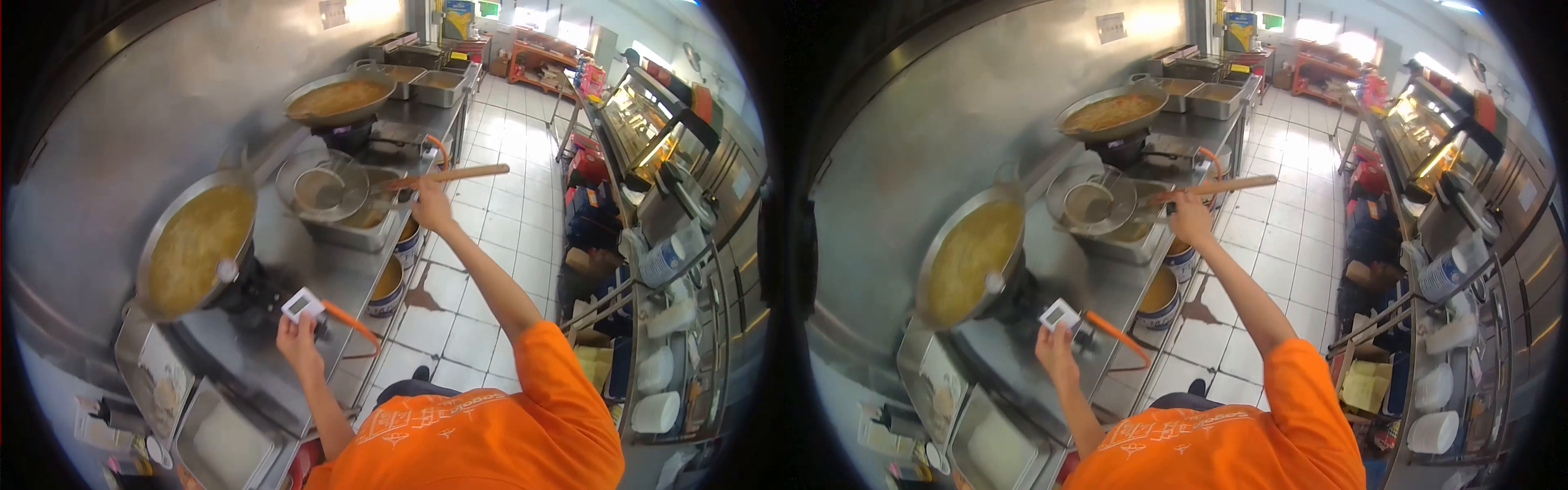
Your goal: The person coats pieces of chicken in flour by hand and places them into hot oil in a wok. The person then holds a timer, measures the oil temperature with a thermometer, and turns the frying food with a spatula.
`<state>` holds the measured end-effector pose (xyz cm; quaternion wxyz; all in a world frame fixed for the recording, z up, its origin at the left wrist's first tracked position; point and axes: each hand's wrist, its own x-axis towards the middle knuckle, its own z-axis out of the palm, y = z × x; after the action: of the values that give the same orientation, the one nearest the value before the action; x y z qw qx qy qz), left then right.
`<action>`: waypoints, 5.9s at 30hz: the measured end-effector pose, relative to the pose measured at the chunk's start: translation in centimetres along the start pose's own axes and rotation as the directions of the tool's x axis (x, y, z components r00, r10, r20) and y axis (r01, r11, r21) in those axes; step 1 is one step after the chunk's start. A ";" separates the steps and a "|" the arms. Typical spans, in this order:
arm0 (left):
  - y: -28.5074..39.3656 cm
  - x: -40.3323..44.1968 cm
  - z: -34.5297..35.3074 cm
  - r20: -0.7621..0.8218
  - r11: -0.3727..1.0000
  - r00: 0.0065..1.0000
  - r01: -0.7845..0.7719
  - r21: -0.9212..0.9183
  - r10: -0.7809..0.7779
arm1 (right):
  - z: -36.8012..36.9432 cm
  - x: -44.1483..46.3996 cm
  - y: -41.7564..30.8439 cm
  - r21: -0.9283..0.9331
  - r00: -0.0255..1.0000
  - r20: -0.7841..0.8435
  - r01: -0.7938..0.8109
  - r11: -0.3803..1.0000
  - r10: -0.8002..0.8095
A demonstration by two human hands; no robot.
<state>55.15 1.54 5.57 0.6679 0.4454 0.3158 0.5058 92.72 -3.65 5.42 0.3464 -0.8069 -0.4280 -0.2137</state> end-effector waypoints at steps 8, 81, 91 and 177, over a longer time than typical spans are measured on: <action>-1.1 4.3 7.5 -0.205 0.988 0.974 -0.069 0.136 0.096 | 8.4 9.1 6.4 -0.292 0.875 0.464 0.297 0.909 -0.137; -3.4 15.5 22.7 -0.796 0.925 0.491 -0.060 0.375 0.355 | 43.7 66.2 15.1 -0.020 0.545 0.511 0.781 0.624 -0.665; -4.1 15.2 22.8 -0.771 0.914 0.514 -0.071 0.400 0.377 | 30.5 59.0 7.7 0.319 0.624 0.666 0.257 0.912 -0.409; -3.2 0.9 19.6 -0.863 0.878 0.169 -0.139 0.458 0.477 | 34.6 59.5 9.2 -0.179 0.448 0.774 0.833 0.524 -0.448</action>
<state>73.75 -3.31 10.58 0.1440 0.1826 0.6242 0.7459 134.42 50.67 16.99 -0.1803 -0.6479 -0.7239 -0.1541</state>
